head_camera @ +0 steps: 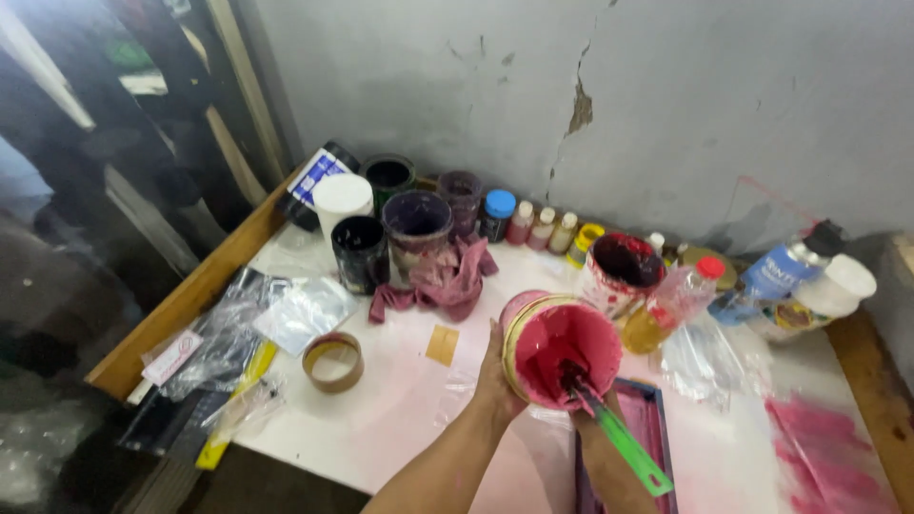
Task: Stirring pink ink in a container with a spatula to prepare it for printing.
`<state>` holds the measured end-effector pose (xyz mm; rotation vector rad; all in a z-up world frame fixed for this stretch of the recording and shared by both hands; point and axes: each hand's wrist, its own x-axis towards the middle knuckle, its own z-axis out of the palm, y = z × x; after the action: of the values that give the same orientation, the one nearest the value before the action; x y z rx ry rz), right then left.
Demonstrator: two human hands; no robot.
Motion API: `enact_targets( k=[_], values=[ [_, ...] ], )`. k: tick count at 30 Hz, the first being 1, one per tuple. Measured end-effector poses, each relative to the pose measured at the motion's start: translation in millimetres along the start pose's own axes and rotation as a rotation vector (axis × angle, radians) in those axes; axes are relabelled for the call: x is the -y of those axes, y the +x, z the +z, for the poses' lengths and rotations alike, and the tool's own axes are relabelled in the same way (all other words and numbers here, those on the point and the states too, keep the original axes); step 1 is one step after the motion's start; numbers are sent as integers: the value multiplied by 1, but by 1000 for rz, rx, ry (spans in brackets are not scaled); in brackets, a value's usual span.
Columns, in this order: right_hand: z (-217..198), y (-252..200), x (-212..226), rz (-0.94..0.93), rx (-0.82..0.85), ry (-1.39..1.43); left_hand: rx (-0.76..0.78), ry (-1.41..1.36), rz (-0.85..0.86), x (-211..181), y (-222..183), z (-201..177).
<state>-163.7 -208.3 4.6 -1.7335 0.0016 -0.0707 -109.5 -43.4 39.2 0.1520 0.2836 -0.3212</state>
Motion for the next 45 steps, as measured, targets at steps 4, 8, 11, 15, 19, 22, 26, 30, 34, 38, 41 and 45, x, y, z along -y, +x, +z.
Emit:
enact_targets(
  k=[4, 8, 11, 15, 19, 22, 26, 30, 34, 38, 41, 45],
  values=[
    [-6, -16, -15, 20, -20, 39, -18, -15, -33, 7, 1, -7],
    [-9, -36, 5, 55, -37, 87, -6, -52, -27, 17, -5, -19],
    [-2, -45, 64, 308, -268, 250, -93, -78, -21, 18, -4, -7],
    [-17, -117, 10, -425, -588, -712, -65, -59, -64, 22, -7, -11],
    [-45, -133, 1, -167, -290, -617, -27, -79, -62, 30, 3, -21],
    [-39, -120, 27, -317, -262, -220, -136, -39, -76, 32, -12, 4],
    [-46, -106, 62, -310, -250, -340, -77, -58, -62, 36, -15, 1],
    [-51, -98, 77, -191, -104, -230, -58, -20, -67, 37, -11, -4],
    [-64, -95, 74, -649, -128, -372, -180, -11, 91, 35, -11, -3],
    [-62, -92, 53, -779, -126, -534, -134, 4, 4, 32, -11, -2],
    [-51, -102, 39, -485, -140, -360, -149, 45, 70, 38, -13, -6],
    [-45, -98, 24, 39, -332, 179, -155, 67, -17, 38, -17, -10]
  ],
)
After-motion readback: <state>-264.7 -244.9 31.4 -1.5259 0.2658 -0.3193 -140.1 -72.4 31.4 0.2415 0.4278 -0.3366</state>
